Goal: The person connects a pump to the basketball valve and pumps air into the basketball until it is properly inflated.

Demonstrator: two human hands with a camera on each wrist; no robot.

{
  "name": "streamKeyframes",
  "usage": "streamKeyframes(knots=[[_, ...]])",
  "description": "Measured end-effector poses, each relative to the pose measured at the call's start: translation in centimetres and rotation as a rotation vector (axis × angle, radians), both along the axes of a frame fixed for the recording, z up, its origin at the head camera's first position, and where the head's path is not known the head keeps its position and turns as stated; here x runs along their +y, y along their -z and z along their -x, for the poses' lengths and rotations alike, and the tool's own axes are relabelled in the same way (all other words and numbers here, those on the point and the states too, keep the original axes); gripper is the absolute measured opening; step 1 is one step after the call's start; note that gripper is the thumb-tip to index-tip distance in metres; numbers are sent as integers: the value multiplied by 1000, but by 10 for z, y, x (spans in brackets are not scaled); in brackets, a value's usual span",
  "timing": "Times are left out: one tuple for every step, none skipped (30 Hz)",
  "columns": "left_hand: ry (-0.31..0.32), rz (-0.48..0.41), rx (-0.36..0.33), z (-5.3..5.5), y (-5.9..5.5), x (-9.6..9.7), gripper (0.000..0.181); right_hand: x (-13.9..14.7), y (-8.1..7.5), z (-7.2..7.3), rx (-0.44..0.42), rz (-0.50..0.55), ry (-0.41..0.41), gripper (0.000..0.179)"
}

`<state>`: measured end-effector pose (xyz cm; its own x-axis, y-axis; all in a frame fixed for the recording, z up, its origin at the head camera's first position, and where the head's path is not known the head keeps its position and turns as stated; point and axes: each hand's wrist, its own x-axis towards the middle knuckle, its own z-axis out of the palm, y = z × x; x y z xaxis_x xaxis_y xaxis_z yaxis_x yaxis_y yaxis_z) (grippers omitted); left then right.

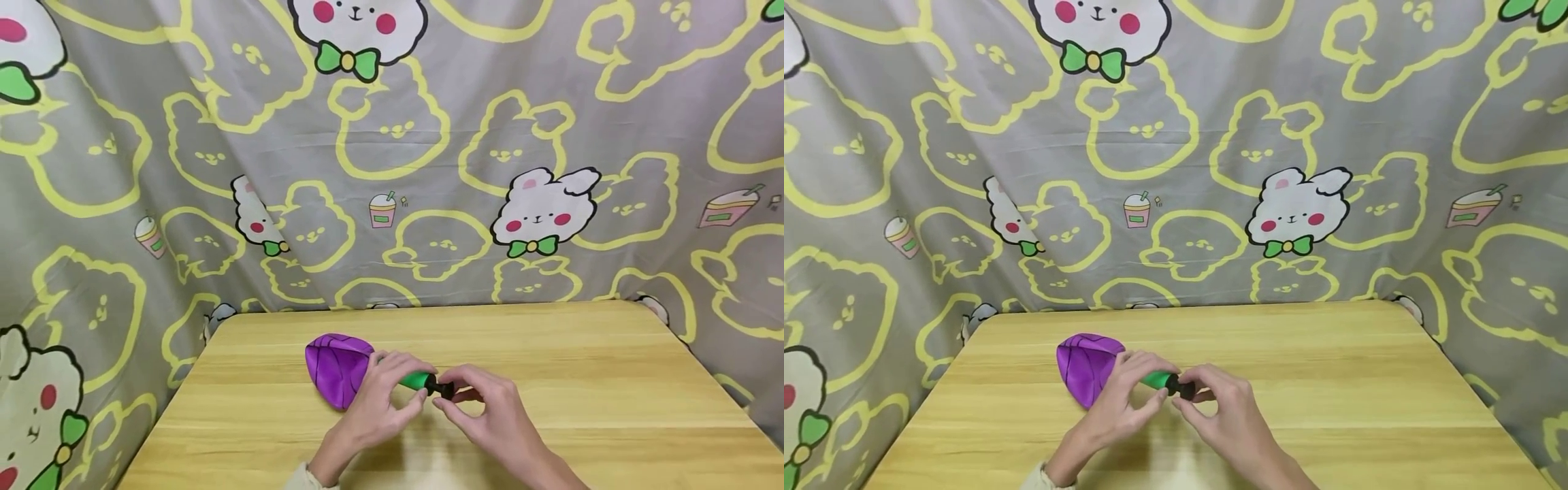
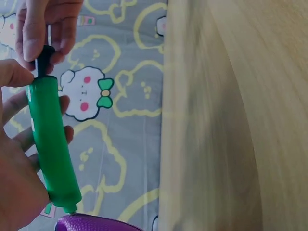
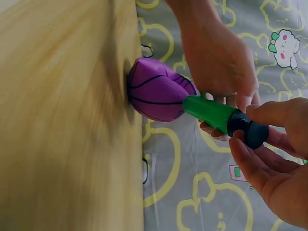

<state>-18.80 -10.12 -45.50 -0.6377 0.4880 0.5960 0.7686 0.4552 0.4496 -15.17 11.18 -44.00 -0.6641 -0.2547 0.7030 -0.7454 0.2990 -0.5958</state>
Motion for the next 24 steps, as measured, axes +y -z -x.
streamKeyframes(knots=[[5,-6,-8,1,1,1,30,1,0,0,8,-8,9,37],[9,-11,-13,1,2,3,30,3,-1,-1,12,-16,18,38],[14,-14,-14,2,2,3,29,5,-1,-1,20,-26,27,39],[17,-17,-20,3,3,4,29,7,-3,-2,24,-37,35,40],[19,-19,-28,4,3,4,28,10,-5,-3,33,-49,44,41],[18,-22,-34,5,3,4,28,12,-7,-4,36,-61,52,41],[14,-24,-36,5,2,3,28,15,-10,-5,30,-75,57,41],[9,-27,-36,5,2,2,28,18,-14,-7,31,-87,58,41],[6,-30,-36,5,1,0,28,21,-17,-9,36,-101,55,40],[3,-34,-42,5,0,-1,29,23,-20,-11,34,-111,51,40],[-1,-40,-41,4,-1,-3,29,26,-23,-13,28,-123,46,40],[-6,-47,-40,4,-2,-4,29,29,-27,-15,19,-131,39,40],[-8,-55,-43,4,-3,-6,29,32,-30,-17,20,-136,35,41],[-10,-64,-45,5,-4,-7,29,35,-34,-19,32,-135,35,43],[-11,-75,-51,5,-6,-9,29,38,-37,-20,41,-137,39,45],[-11,-85,-57,7,-7,-10,30,41,-41,-21,46,-140,43,47],[-10,-90,-61,8,-9,-11,30,44,-44,-22,46,-153,48,46],[-7,-88,-58,9,-10,-12,30,46,-47,-22,54,-164,49,46],[-2,-85,-55,9,-10,-13,30,48,-50,-22,65,-174,46,46],[3,-83,-49,9,-11,-14,29,49,-52,-23,66,-188,37,42],[9,-81,-45,9,-11,-15,28,51,-54,-23,65,-202,24,40],[17,-79,-36,10,-11,-15,27,53,-56,-23,61,-211,7,38],[26,-83,-34,10,-12,-16,26,54,-58,-24,65,-211,-14,36],[37,-90,-32,11,-12,-16,26,55,-60,-23,80,-200,-32,39]])
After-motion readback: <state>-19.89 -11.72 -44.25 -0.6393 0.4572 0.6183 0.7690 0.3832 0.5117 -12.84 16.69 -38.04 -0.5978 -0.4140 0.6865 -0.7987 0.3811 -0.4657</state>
